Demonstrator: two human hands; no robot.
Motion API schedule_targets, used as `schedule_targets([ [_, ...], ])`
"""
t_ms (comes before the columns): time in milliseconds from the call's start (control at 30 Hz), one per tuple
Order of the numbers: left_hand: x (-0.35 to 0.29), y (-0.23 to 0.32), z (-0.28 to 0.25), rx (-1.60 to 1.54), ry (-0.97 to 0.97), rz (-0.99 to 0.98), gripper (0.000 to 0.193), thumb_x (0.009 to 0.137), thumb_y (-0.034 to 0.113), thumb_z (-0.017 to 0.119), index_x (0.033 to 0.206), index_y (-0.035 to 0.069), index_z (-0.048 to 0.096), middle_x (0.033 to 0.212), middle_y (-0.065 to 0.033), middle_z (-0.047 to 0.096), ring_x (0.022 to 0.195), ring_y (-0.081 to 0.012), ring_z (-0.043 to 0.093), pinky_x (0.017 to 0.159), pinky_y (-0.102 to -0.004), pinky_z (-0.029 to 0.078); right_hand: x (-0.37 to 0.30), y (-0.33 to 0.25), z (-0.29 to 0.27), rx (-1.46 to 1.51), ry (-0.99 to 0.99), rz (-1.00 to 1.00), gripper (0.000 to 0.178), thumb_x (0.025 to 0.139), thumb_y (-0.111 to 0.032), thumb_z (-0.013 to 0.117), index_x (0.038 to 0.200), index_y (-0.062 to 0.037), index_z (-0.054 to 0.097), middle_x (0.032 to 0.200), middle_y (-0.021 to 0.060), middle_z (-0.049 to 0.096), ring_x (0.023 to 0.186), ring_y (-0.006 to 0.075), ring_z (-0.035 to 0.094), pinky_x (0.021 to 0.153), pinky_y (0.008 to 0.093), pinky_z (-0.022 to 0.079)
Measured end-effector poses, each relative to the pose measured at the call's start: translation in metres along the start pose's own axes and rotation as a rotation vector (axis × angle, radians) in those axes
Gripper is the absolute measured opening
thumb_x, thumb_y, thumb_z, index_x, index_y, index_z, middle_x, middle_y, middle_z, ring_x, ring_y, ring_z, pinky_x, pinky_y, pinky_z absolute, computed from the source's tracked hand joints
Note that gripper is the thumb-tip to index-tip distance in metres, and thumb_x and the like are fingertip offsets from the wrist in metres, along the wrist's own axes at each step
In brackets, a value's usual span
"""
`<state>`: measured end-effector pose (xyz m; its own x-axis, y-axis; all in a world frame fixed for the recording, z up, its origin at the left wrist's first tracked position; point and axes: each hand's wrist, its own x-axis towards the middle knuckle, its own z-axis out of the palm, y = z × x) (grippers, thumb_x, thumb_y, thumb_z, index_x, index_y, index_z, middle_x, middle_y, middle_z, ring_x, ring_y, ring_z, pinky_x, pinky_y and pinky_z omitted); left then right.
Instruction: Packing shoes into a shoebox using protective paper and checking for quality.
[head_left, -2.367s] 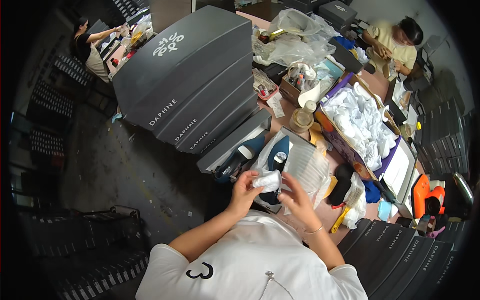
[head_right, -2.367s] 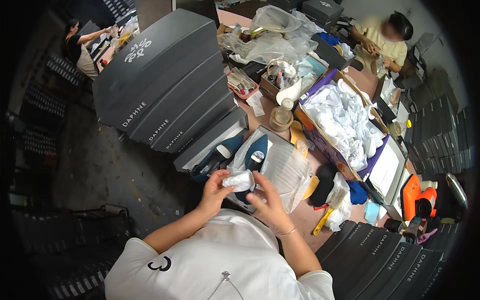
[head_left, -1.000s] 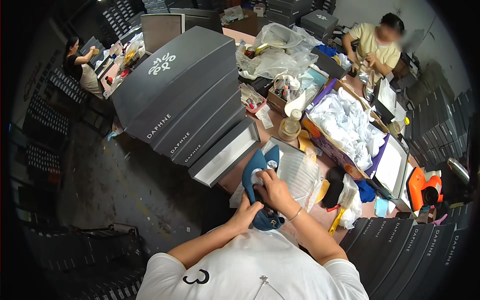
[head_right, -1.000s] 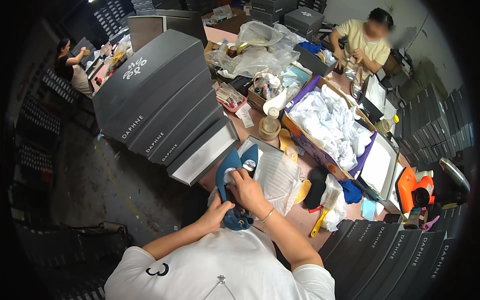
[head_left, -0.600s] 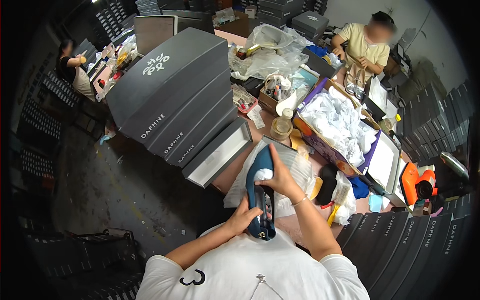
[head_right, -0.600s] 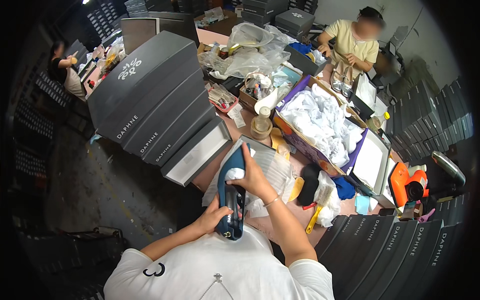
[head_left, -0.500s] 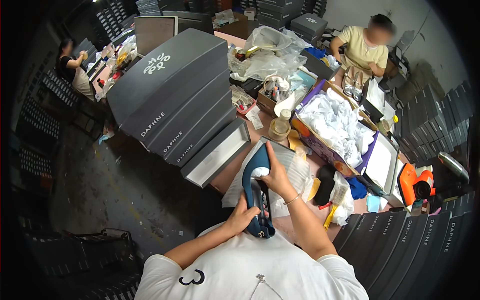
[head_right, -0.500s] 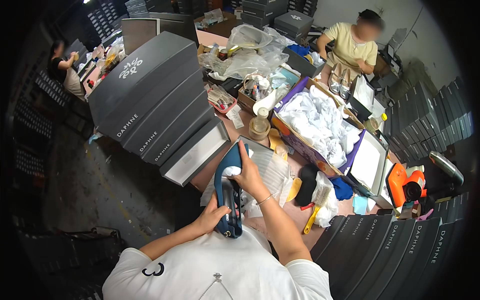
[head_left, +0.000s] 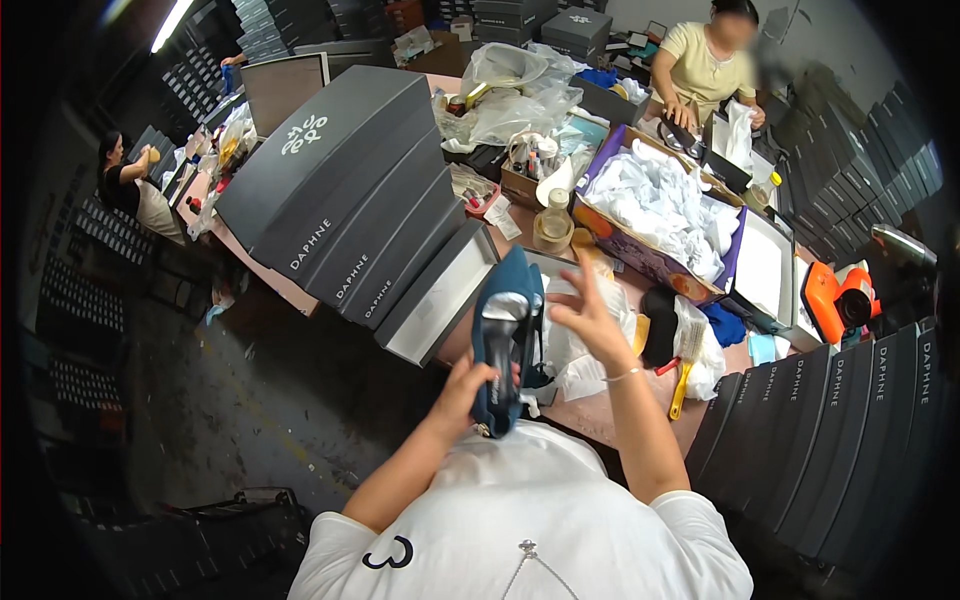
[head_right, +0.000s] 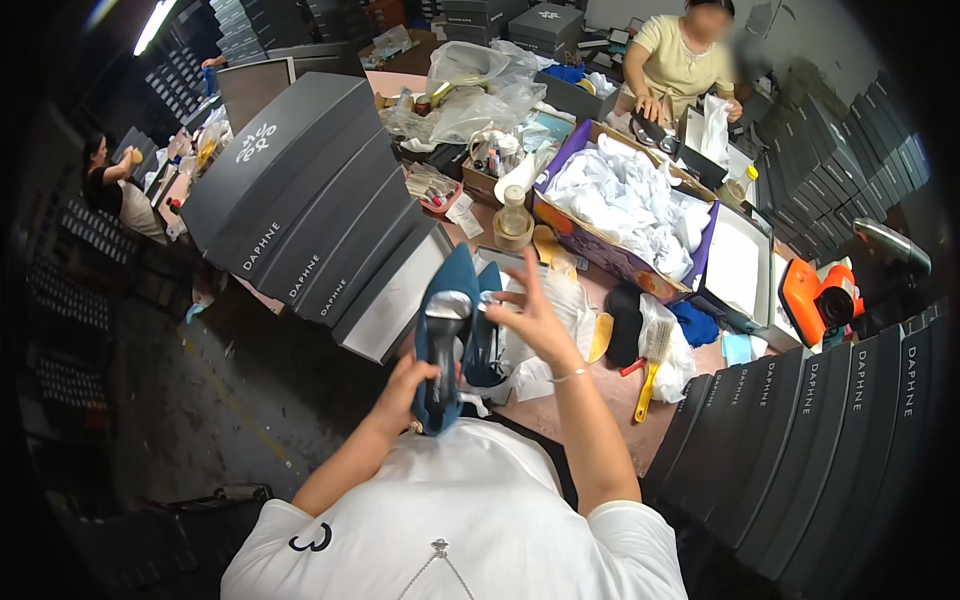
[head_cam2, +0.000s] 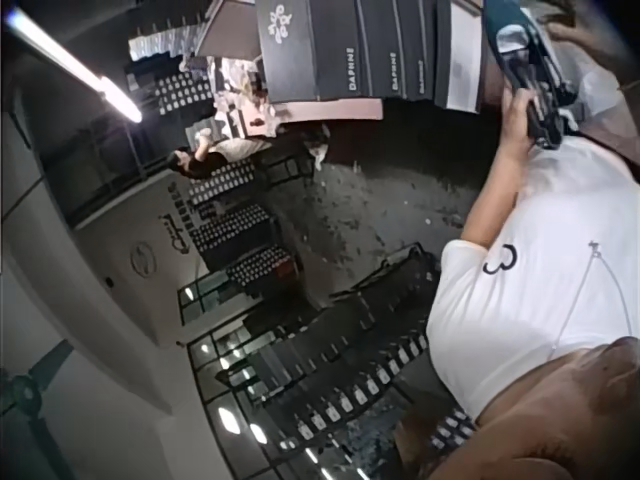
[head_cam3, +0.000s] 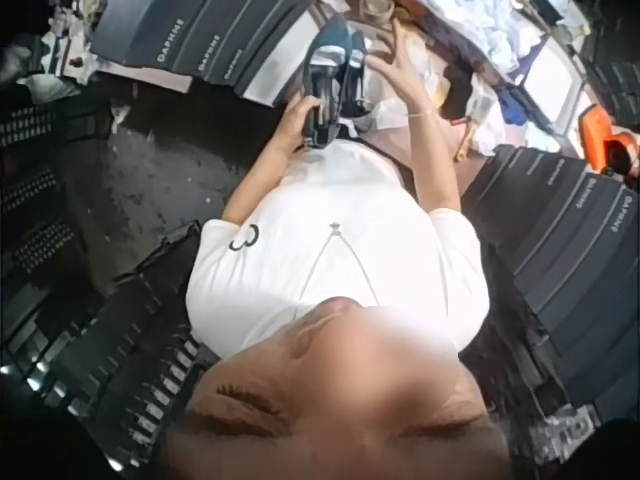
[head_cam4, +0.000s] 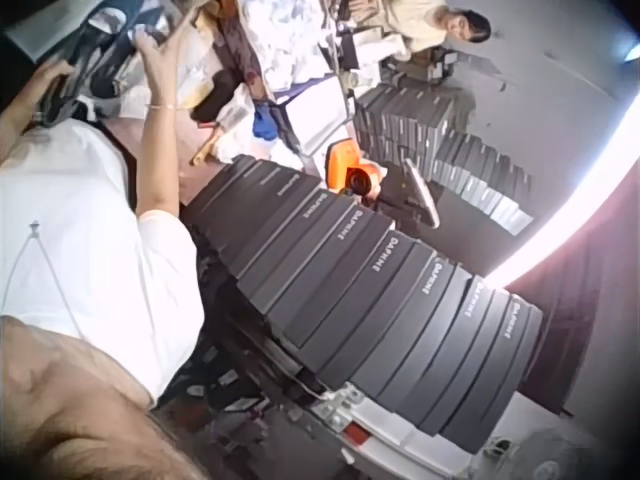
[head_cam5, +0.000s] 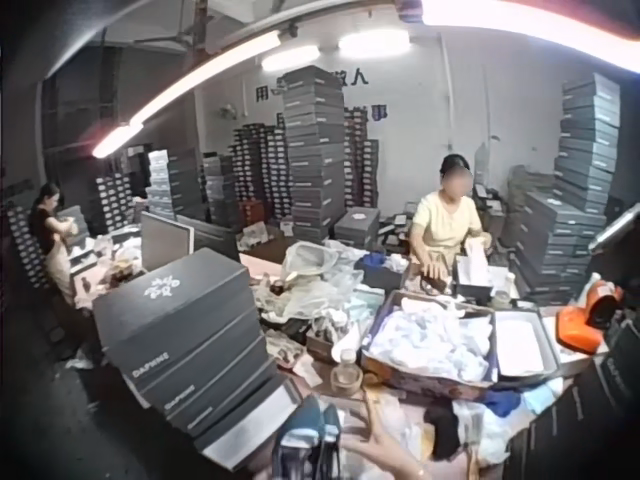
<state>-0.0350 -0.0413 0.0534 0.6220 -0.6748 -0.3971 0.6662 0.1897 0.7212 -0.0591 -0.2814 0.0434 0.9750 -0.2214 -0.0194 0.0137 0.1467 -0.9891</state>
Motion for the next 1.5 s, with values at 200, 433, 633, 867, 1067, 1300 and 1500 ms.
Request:
schedule_targets([
  [200,0.117,-0.001,-0.116,-0.047,0.339,-0.390,0.050,0.091,0.037,0.051,0.128,0.004,0.048,0.116,-0.0148,0.060,0.104,-0.0247,0.060,0.085,-0.0358,0.050,-0.059,0.040,-0.005,-0.206,0.196,0.199,0.058,0.087,-0.018,0.067,0.137,-0.0030,0.040,0.118,0.0175,0.057,0.091,0.0183,0.063,0.073,0.0294,0.053],
  [433,0.061,-0.024,-0.162,0.632,0.129,0.168,0.067,0.085,0.024,0.062,0.143,0.006,0.034,0.139,-0.0152,0.042,0.126,-0.0271,0.045,0.098,-0.0368,0.040,-0.103,0.045,0.064,-1.097,0.314,0.143,0.058,0.075,-0.014,0.074,0.128,-0.0044,0.052,0.125,0.0189,0.053,0.118,0.0347,0.049,0.097,0.0442,0.041],
  [633,0.073,0.010,-0.164,1.469,-0.195,0.535,0.066,0.069,-0.004,0.062,0.132,0.008,0.046,0.139,-0.0195,0.037,0.129,-0.0387,0.036,0.106,-0.0423,0.035,-0.068,0.060,0.086,-1.484,0.016,0.137,0.037,0.065,-0.017,0.078,0.096,-0.0071,0.060,0.126,0.0124,0.052,0.130,0.0340,0.037,0.110,0.0538,0.024],
  [867,0.112,-0.005,-0.158,1.798,-0.204,0.547,0.067,0.067,0.001,0.069,0.130,0.017,0.052,0.148,-0.0171,0.027,0.140,-0.0374,0.021,0.109,-0.0528,0.024,-0.033,0.083,0.091,-1.037,-0.264,-0.004,0.043,0.070,-0.029,0.076,0.100,-0.0020,0.061,0.120,0.0131,0.055,0.122,0.0313,0.047,0.105,0.0490,0.033],
  [1067,0.114,-0.002,-0.156,1.696,-0.247,0.615,0.057,0.065,-0.004,0.068,0.119,0.015,0.061,0.147,-0.0127,0.032,0.140,-0.0358,0.022,0.111,-0.0520,0.022,-0.040,0.095,0.058,-1.049,-0.329,-0.071,0.040,0.073,-0.034,0.075,0.089,0.0007,0.063,0.116,0.0148,0.058,0.127,0.0301,0.044,0.107,0.0480,0.031],
  [1300,0.062,0.125,-0.022,1.070,-0.402,0.553,0.049,0.065,0.002,0.067,0.113,-0.001,0.058,0.128,-0.0128,0.052,0.120,-0.0290,0.049,0.101,-0.0391,0.038,-0.017,-0.075,-0.006,-0.250,0.043,0.130,0.028,0.084,-0.023,0.068,0.091,0.0032,0.064,0.083,0.0090,0.067,0.076,0.0138,0.063,0.078,0.0305,0.051],
  [1500,0.071,0.087,0.032,0.095,-0.449,-0.129,0.050,0.081,0.023,0.056,0.123,-0.003,0.051,0.114,-0.0149,0.060,0.101,-0.0233,0.060,0.094,-0.0391,0.047,0.007,-0.096,-0.026,0.778,0.156,0.166,0.035,0.093,-0.037,0.058,0.091,-0.0030,0.063,0.085,0.0103,0.068,0.069,0.0180,0.068,0.065,0.0311,0.057],
])
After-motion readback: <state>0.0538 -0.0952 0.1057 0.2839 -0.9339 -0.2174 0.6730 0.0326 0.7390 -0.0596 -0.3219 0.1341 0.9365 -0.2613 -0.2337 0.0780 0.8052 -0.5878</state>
